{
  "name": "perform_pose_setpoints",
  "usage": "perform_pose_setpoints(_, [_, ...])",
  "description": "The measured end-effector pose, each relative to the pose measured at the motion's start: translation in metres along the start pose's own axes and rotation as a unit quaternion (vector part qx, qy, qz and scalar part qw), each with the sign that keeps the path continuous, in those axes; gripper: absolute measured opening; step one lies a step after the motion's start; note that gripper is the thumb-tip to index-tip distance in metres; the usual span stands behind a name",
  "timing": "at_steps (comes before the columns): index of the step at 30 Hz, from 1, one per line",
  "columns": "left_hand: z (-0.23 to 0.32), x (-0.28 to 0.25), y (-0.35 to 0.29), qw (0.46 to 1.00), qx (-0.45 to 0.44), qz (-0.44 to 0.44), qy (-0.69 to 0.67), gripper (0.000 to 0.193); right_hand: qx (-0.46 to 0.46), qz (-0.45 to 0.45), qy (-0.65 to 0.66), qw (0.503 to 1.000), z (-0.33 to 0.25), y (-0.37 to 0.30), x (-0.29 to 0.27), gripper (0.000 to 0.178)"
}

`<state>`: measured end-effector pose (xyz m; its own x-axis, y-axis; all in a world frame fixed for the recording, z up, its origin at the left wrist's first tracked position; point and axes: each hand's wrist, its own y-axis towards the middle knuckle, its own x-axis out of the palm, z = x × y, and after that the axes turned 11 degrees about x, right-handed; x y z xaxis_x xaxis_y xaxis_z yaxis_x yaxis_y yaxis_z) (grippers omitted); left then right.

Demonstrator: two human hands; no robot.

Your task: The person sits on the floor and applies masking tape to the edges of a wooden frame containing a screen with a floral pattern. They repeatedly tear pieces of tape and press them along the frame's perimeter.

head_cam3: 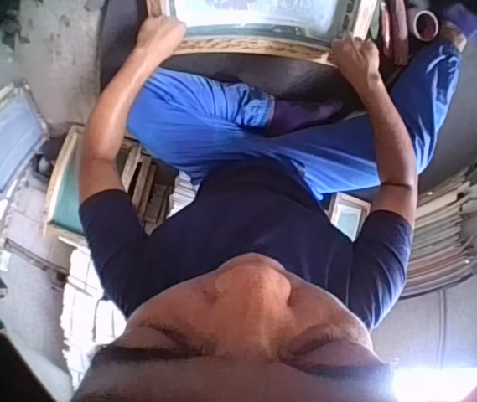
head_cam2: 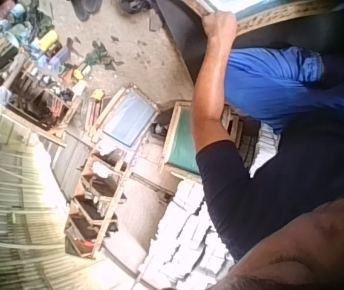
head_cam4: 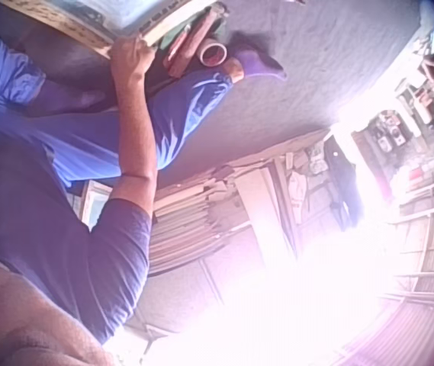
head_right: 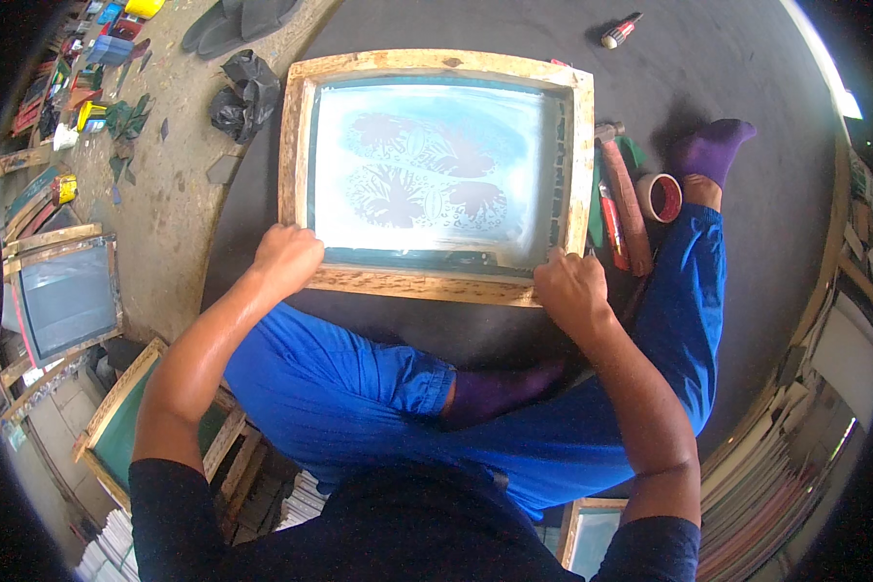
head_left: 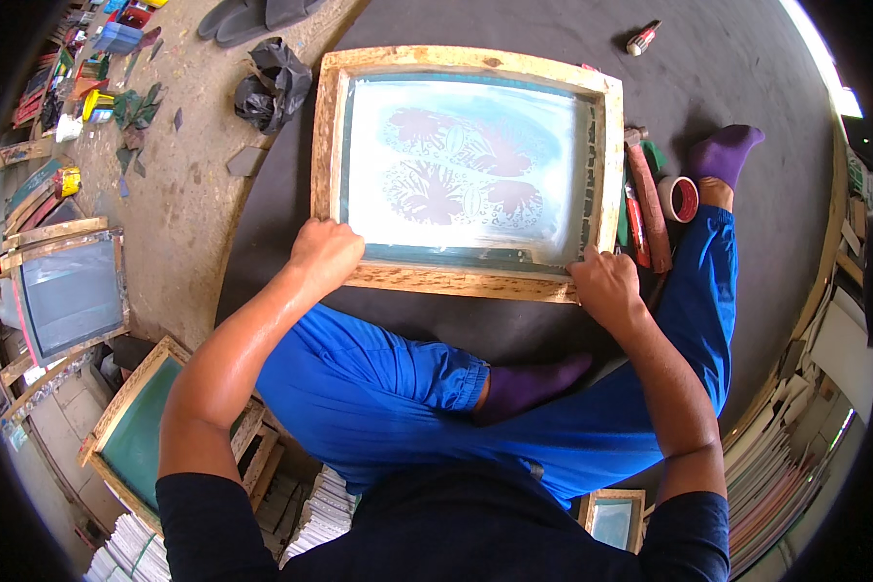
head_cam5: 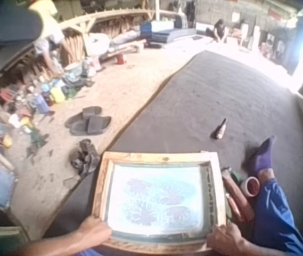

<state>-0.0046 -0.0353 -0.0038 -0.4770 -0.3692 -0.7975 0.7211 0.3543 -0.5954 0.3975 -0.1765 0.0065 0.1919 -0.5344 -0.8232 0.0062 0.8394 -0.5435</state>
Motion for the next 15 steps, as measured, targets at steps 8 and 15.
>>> perform_pose_setpoints(8, [-0.0018,-0.0051,0.0005,1.000,-0.001,-0.006,0.029,0.010,0.002,-0.023,0.004,1.000,-0.0009,0.0046,-0.0031,0.015])
perform_pose_setpoints(15, [-0.0005,-0.0062,0.0006,0.999,-0.008,-0.017,0.033,0.010,0.004,-0.004,0.008,1.000,0.0006,0.0040,0.0001,0.014])
